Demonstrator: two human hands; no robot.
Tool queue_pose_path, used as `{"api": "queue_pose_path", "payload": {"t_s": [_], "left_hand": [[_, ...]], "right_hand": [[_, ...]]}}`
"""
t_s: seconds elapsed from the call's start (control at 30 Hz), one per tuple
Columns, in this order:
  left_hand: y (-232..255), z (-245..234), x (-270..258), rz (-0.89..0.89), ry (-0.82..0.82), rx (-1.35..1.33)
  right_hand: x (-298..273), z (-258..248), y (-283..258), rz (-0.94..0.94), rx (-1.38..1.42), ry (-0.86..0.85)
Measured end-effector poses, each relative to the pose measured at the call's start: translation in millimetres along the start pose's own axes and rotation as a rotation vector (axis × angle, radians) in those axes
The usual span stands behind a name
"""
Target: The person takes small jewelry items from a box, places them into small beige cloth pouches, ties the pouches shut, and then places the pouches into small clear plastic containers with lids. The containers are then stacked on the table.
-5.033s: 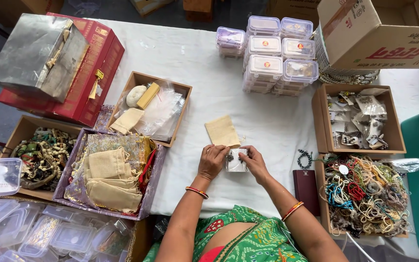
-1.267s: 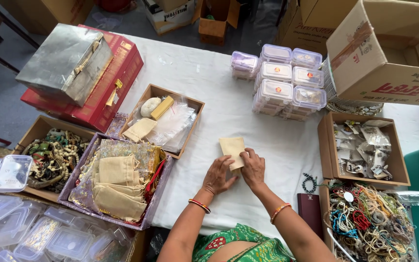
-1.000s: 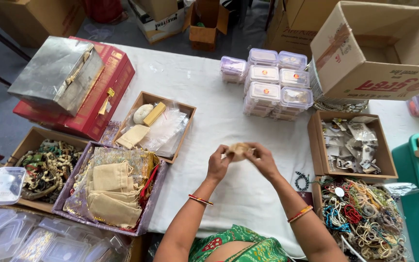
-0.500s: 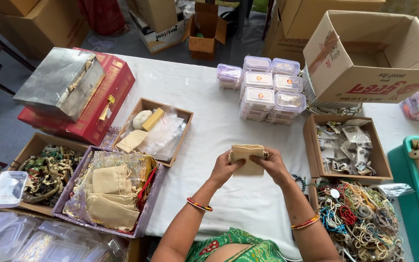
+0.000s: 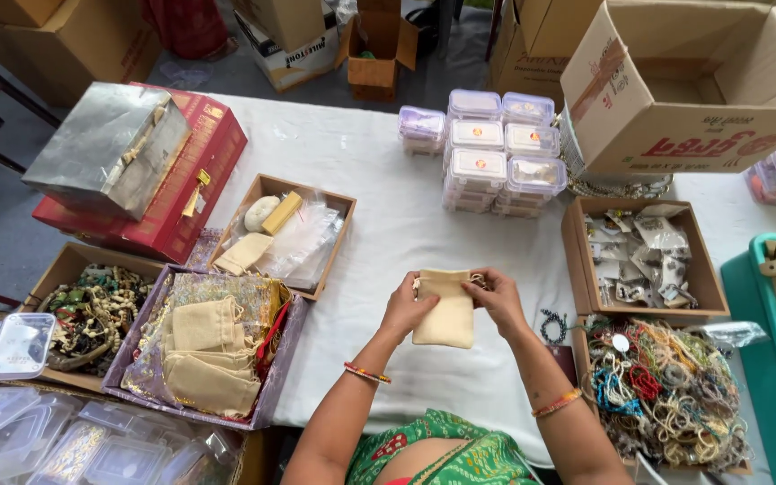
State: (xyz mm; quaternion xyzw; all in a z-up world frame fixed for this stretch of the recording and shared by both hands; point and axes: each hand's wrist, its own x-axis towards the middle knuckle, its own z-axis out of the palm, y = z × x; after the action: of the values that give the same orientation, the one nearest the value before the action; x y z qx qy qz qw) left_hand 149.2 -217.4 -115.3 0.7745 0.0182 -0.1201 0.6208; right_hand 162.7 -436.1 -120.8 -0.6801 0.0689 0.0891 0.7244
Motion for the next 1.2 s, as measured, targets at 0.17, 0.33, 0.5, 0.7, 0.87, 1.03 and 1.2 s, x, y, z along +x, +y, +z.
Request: {"api": "queue_pose_path", "payload": {"t_s": [0.17, 0.33, 0.5, 0.7, 0.87, 1.03, 1.2], "left_hand": [[-50.4, 11.3, 0.0, -0.05, 0.132, 0.46], [-64.3, 9.4, 12.4, -0.058, 0.197, 0.511], [-72.7, -8.7, 21.9, -0.108, 0.333, 0.537], [-67.7, 0.6, 25.0, 0.089, 0.238, 0.424], [-64.5, 30.8, 21.7, 0.232, 0.111, 0.371], [-79.7, 41.2, 32.2, 0.162, 0.097, 0.421], [-49.8, 34.2, 29.6, 0.036, 0.178, 0.661]], "right_hand": [[-1.1, 2.2, 40.5, 0.23, -0.368, 0.092], [0.1, 1.0, 50.3, 0.213, -0.371, 0.17], [4.9, -26.0, 64.7, 0.233, -0.405, 0.311], [3.7, -10.1, 56.9, -0.016, -0.705, 0.206], [6.3, 17.5, 54.6, -0.157, -0.77, 0.035], [10.5, 22.3, 56.8, -0.128, -0.87, 0.017], [11.5, 25.3, 54.5, -0.027, -0.997, 0.062]]}}
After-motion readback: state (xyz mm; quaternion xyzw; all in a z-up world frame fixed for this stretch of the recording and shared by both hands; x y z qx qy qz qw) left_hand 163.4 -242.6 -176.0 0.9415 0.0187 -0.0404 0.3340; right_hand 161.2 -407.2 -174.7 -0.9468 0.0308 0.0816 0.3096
